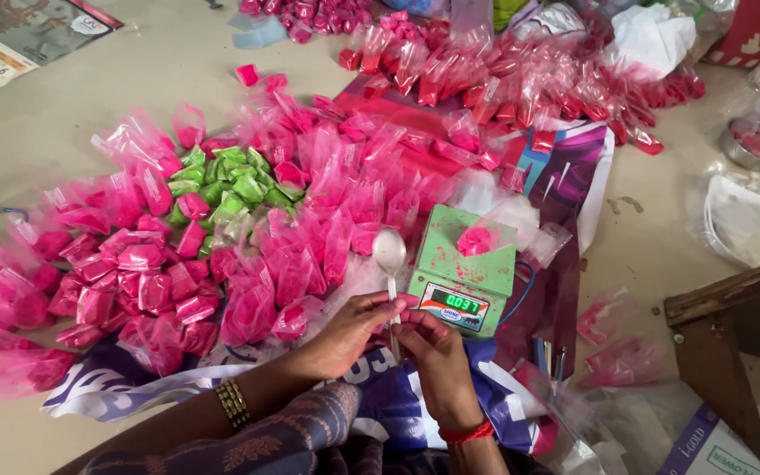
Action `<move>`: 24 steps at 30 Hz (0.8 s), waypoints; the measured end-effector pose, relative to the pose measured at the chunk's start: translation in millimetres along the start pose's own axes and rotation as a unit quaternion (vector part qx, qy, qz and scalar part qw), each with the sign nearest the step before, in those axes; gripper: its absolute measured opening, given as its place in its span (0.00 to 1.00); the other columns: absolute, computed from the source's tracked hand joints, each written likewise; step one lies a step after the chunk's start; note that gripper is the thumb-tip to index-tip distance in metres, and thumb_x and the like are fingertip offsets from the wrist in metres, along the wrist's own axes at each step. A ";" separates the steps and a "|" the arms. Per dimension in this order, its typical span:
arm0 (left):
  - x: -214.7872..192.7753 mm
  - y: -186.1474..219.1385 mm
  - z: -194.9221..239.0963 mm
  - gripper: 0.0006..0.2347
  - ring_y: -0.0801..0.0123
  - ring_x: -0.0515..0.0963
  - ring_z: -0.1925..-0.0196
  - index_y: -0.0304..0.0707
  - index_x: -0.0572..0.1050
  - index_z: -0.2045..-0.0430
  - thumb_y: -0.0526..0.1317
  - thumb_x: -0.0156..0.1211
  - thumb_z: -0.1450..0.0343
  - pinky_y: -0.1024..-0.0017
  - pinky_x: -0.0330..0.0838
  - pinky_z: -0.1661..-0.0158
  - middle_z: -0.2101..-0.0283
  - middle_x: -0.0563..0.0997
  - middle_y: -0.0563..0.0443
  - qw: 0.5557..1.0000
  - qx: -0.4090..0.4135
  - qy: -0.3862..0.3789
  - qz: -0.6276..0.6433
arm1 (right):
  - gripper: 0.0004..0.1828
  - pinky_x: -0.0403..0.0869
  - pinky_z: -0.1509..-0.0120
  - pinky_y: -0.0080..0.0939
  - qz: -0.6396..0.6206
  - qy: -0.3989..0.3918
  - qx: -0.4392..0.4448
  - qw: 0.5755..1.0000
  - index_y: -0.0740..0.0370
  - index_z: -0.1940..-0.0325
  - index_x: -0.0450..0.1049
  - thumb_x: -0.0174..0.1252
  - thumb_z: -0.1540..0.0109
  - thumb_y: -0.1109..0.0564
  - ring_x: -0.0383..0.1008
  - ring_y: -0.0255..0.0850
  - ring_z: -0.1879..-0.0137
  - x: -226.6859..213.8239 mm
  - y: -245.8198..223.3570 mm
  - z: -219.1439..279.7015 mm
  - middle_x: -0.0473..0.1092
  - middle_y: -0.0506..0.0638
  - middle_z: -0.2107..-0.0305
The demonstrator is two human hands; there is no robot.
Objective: The person weighs small amounts of pink powder using a digital scale and a spoon, then seals the powder into small clear plastic bags by hand.
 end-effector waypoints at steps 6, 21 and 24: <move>-42.3 21.4 -26.0 0.16 0.68 0.83 0.59 0.39 0.80 0.50 0.50 0.56 0.24 0.69 0.76 0.58 0.56 0.86 0.51 0.945 0.091 0.047 -0.311 | 0.12 0.73 0.60 0.35 0.004 0.051 -0.029 0.998 0.68 0.51 0.79 0.61 0.38 0.62 0.76 0.35 0.66 -38.5 -22.1 -4.3 0.78 0.52 0.69; -125.9 -14.0 -51.0 0.15 0.48 0.82 0.52 0.29 0.75 0.60 0.41 0.66 0.34 0.54 0.74 0.50 0.58 0.82 0.33 0.792 0.027 0.190 -0.579 | 0.09 0.78 0.60 0.36 0.404 0.125 -0.252 0.870 0.65 0.52 0.79 0.59 0.35 0.61 0.83 0.37 0.61 -18.9 -98.2 23.3 0.81 0.54 0.66; -126.9 -25.9 -55.5 0.10 0.49 0.82 0.51 0.31 0.77 0.64 0.38 0.65 0.34 0.54 0.74 0.50 0.58 0.82 0.35 0.791 0.024 0.198 -0.578 | 0.08 0.78 0.60 0.41 0.446 0.097 -0.299 0.838 0.65 0.52 0.78 0.58 0.35 0.63 0.83 0.44 0.61 1.8 -99.3 28.4 0.80 0.57 0.65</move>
Point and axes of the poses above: each hand's wrist, its own z-axis away from the middle knuckle, its own x-axis out of the palm, y = z × x, the point moved 10 cm from there along -z, towards the middle knuckle
